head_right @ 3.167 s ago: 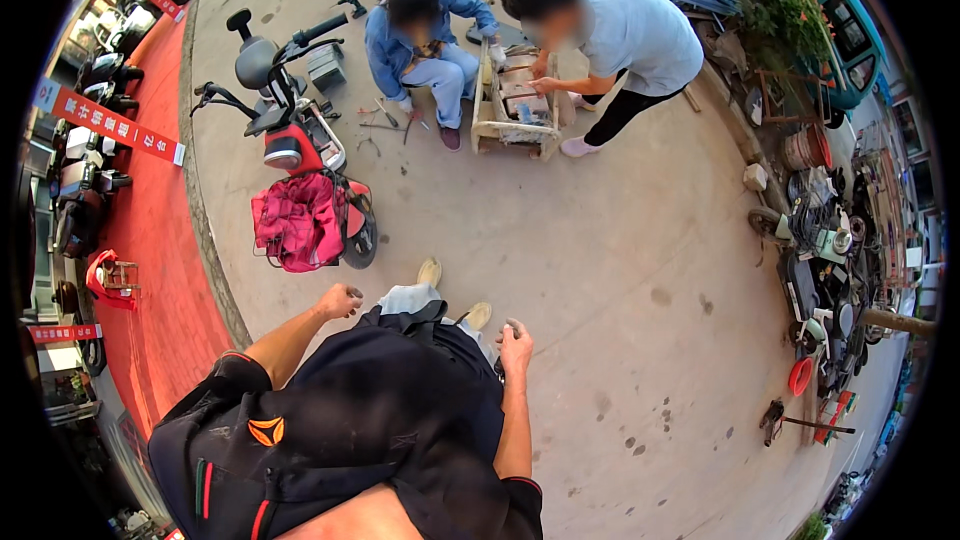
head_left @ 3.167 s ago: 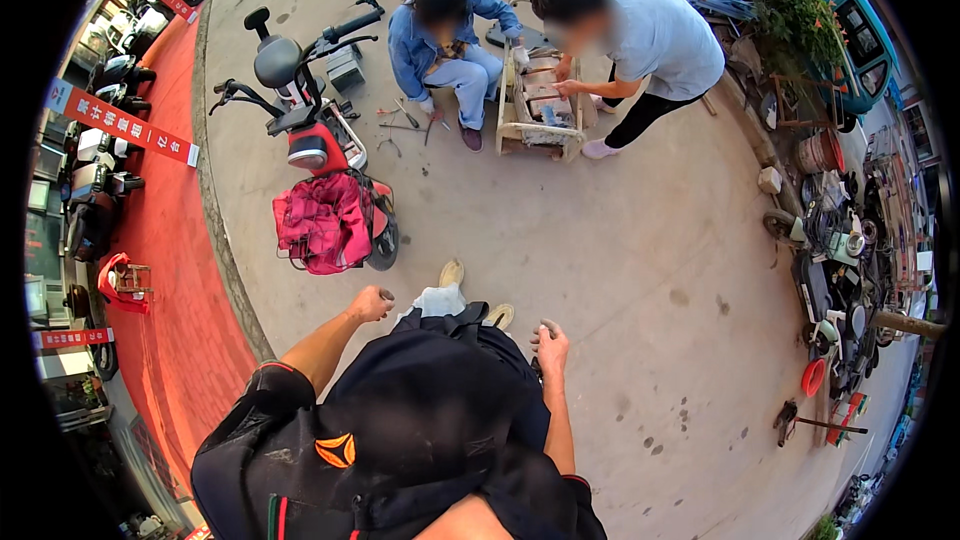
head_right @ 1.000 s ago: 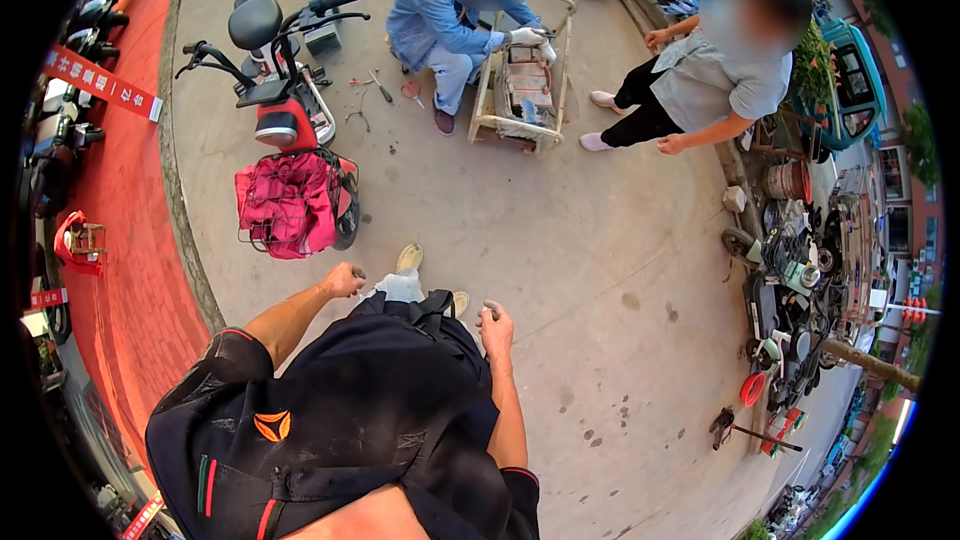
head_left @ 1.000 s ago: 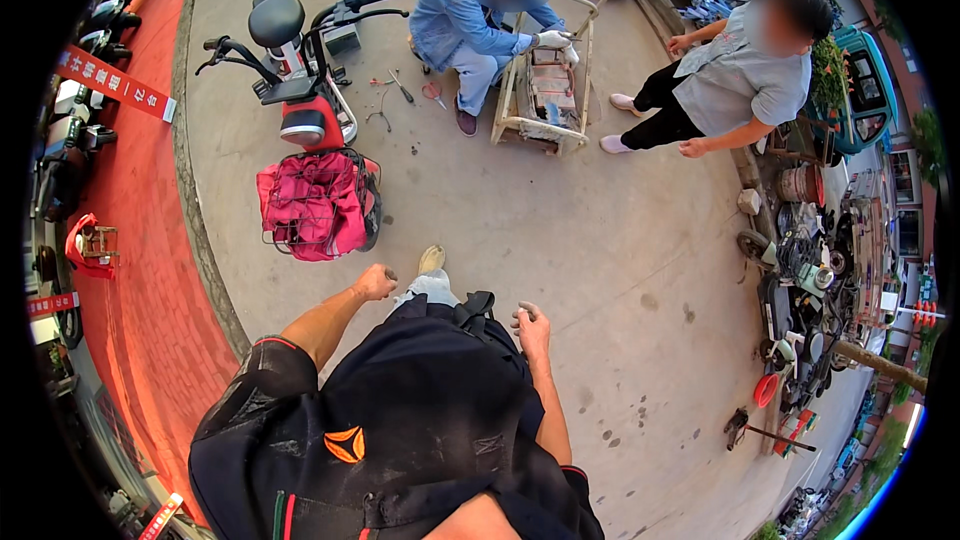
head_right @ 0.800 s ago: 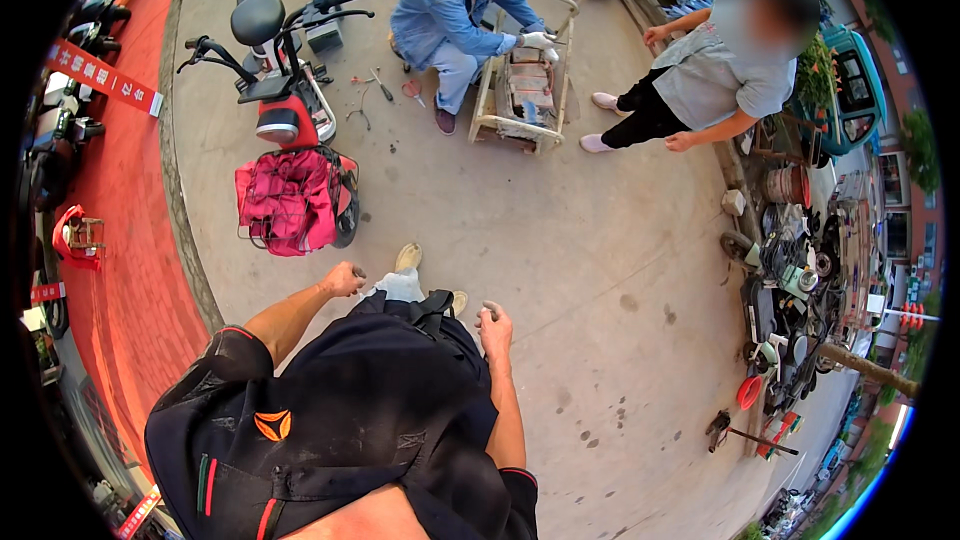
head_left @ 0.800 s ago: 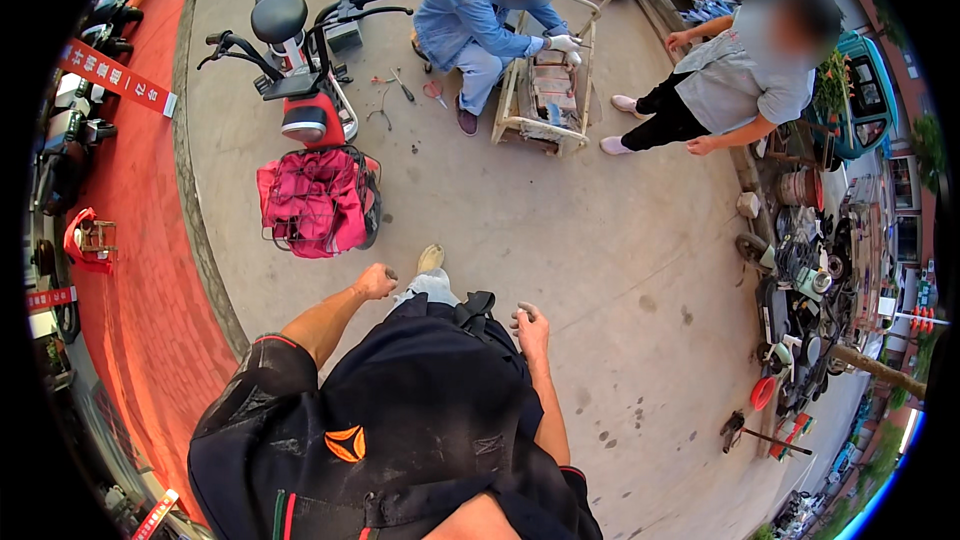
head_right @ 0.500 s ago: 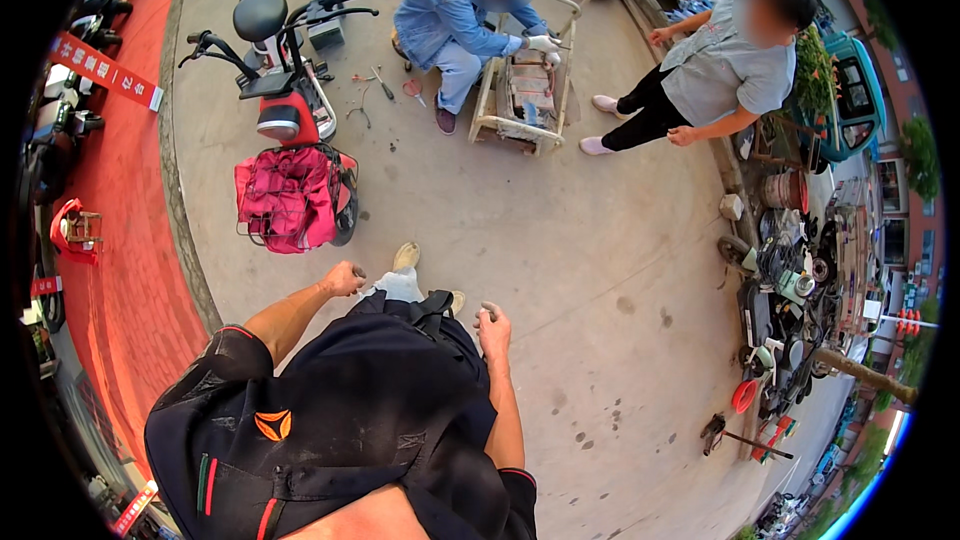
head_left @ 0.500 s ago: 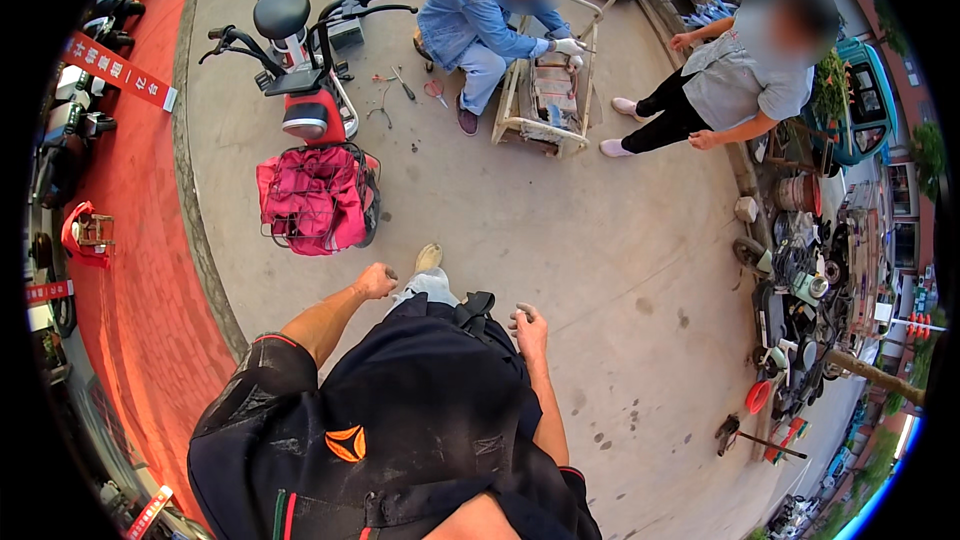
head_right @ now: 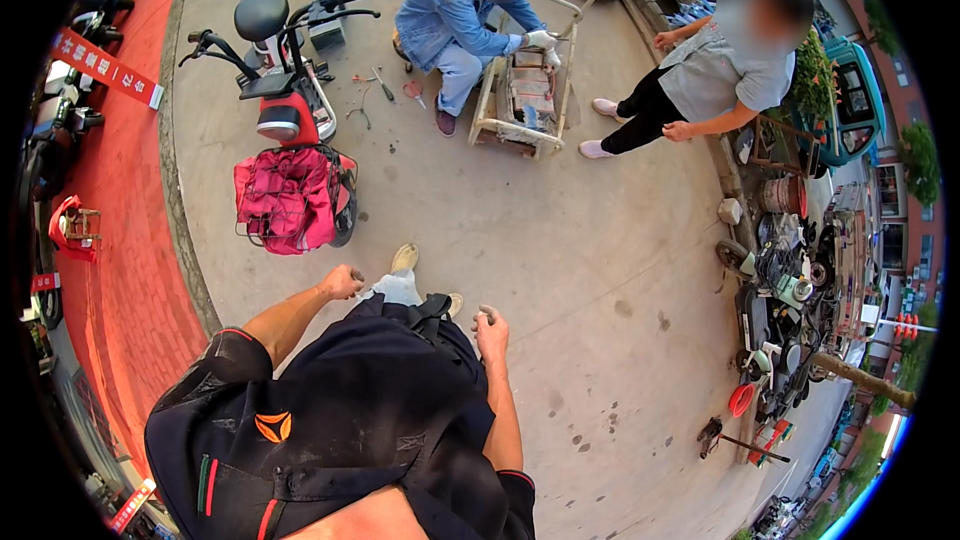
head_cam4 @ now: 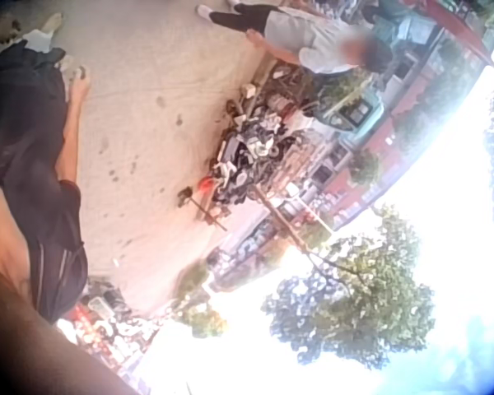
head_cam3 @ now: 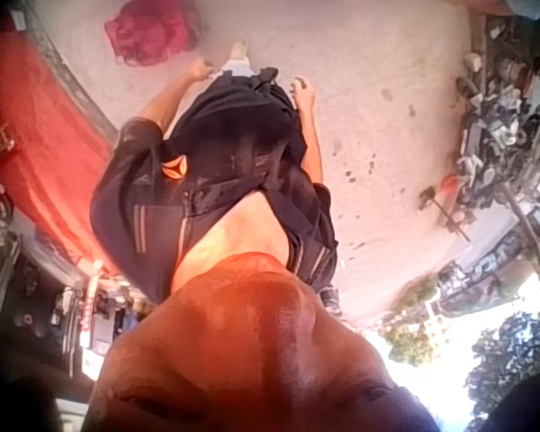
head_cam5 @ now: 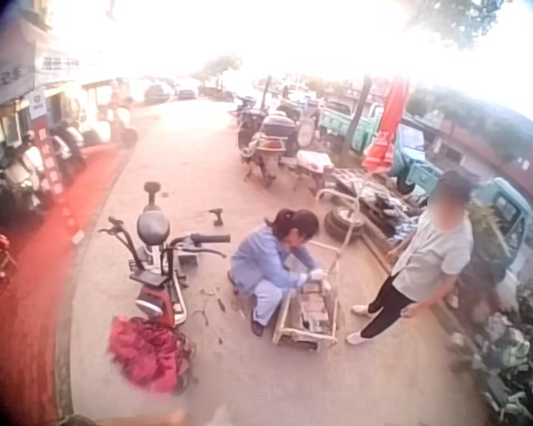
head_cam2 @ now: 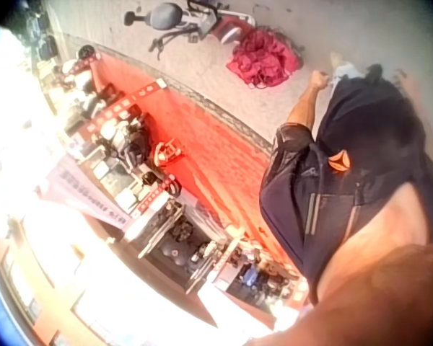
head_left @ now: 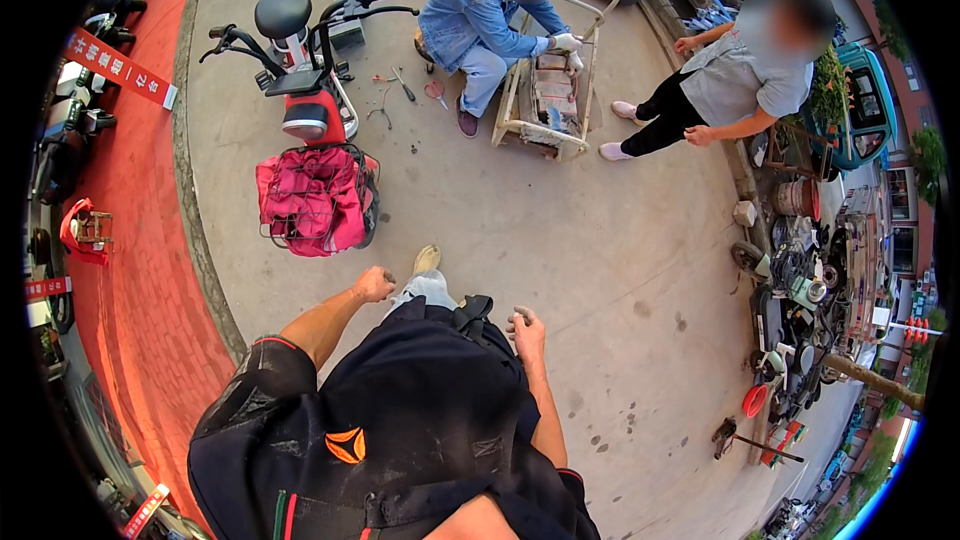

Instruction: The person removes old lead-acid batteries from a metal cart and installs them into the battery compartment of a white electric scooter. They use a T-handle wrench to loosen and tighten terminal connections and handle the batteries one by one.

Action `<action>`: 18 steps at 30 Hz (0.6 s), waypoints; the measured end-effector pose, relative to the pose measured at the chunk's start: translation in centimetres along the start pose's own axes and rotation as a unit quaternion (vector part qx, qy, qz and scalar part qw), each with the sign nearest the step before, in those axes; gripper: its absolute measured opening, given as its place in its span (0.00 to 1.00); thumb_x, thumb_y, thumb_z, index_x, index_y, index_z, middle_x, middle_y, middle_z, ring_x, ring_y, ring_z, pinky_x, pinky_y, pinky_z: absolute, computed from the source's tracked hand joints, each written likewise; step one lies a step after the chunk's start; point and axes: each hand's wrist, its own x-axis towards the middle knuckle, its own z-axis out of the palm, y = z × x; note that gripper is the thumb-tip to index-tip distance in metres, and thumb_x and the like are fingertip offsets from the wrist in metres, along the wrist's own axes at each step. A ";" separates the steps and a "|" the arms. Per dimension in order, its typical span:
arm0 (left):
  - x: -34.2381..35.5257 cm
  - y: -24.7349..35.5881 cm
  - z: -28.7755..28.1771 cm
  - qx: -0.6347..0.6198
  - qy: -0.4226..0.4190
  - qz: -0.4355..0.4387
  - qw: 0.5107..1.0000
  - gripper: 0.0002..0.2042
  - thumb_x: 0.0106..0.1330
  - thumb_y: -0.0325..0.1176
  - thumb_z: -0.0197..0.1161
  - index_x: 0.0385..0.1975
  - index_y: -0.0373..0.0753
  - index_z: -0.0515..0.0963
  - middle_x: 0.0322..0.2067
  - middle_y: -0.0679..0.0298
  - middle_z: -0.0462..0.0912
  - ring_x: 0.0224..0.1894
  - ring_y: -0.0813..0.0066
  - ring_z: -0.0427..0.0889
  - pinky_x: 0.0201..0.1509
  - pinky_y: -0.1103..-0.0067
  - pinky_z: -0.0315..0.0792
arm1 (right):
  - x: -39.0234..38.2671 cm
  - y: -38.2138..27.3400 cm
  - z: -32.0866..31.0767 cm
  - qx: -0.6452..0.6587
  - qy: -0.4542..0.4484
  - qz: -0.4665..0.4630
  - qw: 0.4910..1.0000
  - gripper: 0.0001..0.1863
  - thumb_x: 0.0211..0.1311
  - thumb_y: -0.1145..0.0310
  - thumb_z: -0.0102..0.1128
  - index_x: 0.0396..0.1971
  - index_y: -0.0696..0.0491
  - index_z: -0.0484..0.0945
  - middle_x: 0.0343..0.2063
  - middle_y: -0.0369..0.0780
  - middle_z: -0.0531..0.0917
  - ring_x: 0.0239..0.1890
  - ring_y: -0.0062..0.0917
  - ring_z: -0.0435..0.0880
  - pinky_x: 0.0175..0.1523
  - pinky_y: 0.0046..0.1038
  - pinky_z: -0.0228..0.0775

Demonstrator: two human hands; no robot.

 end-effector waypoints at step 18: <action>2.0 -0.2 -1.1 -0.003 -0.001 0.004 1.000 0.17 0.62 0.34 0.65 0.47 0.32 0.88 0.29 0.54 0.90 0.25 0.68 0.88 0.33 0.71 0.83 | 1.5 -1.5 0.7 0.006 0.004 0.000 1.000 0.21 0.73 0.64 0.58 0.60 0.57 0.82 0.41 0.45 0.90 0.34 0.24 0.88 0.37 0.27 0.80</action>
